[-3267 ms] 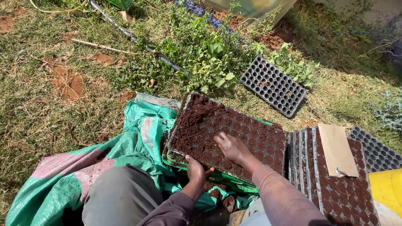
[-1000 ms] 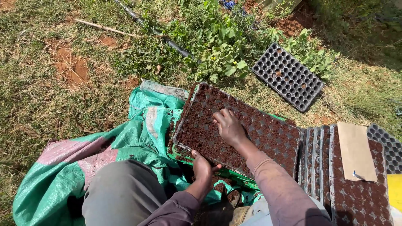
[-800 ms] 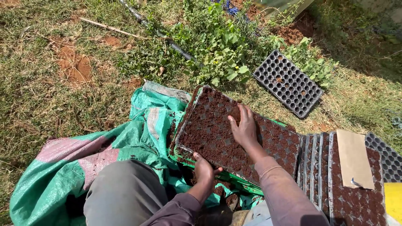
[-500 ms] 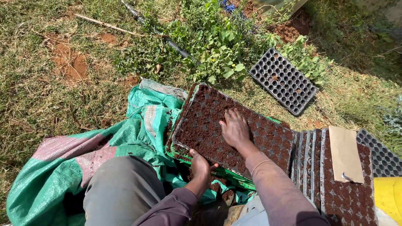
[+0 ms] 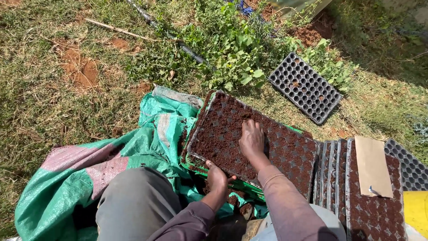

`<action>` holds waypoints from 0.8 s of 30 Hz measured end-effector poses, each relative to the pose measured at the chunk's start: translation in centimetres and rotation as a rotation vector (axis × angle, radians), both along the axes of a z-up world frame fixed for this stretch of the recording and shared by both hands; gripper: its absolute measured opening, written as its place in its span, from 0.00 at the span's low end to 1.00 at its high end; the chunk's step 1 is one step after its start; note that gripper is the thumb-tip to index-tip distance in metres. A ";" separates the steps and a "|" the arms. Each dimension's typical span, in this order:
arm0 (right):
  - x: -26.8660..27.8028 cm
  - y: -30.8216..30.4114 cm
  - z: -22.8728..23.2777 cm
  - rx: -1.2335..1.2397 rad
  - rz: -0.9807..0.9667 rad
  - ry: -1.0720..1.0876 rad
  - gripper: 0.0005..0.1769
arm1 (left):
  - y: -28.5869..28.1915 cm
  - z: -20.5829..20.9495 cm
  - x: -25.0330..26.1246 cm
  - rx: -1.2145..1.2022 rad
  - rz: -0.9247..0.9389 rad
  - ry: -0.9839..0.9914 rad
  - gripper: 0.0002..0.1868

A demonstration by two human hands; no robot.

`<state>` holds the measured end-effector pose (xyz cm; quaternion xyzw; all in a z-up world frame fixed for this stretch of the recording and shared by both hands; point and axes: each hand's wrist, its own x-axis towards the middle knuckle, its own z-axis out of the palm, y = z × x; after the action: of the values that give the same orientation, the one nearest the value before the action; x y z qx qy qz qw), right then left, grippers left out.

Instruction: The person fills the cells of a seedling tray with soil using their hands. They scoop soil from a green sack and press it into the tray's compartments, then smooth the surface.

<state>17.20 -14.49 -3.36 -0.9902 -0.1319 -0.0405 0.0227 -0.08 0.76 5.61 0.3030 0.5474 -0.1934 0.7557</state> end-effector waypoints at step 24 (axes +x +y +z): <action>-0.4 8.7 -0.8 0.510 0.041 -0.184 0.14 | -1.6 -4.4 0.5 0.057 0.030 0.051 0.41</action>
<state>16.83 -5.79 -4.17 -0.9417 -0.1391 -0.1618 0.2600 0.44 -0.83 1.18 0.3109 0.5765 -0.1740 0.7353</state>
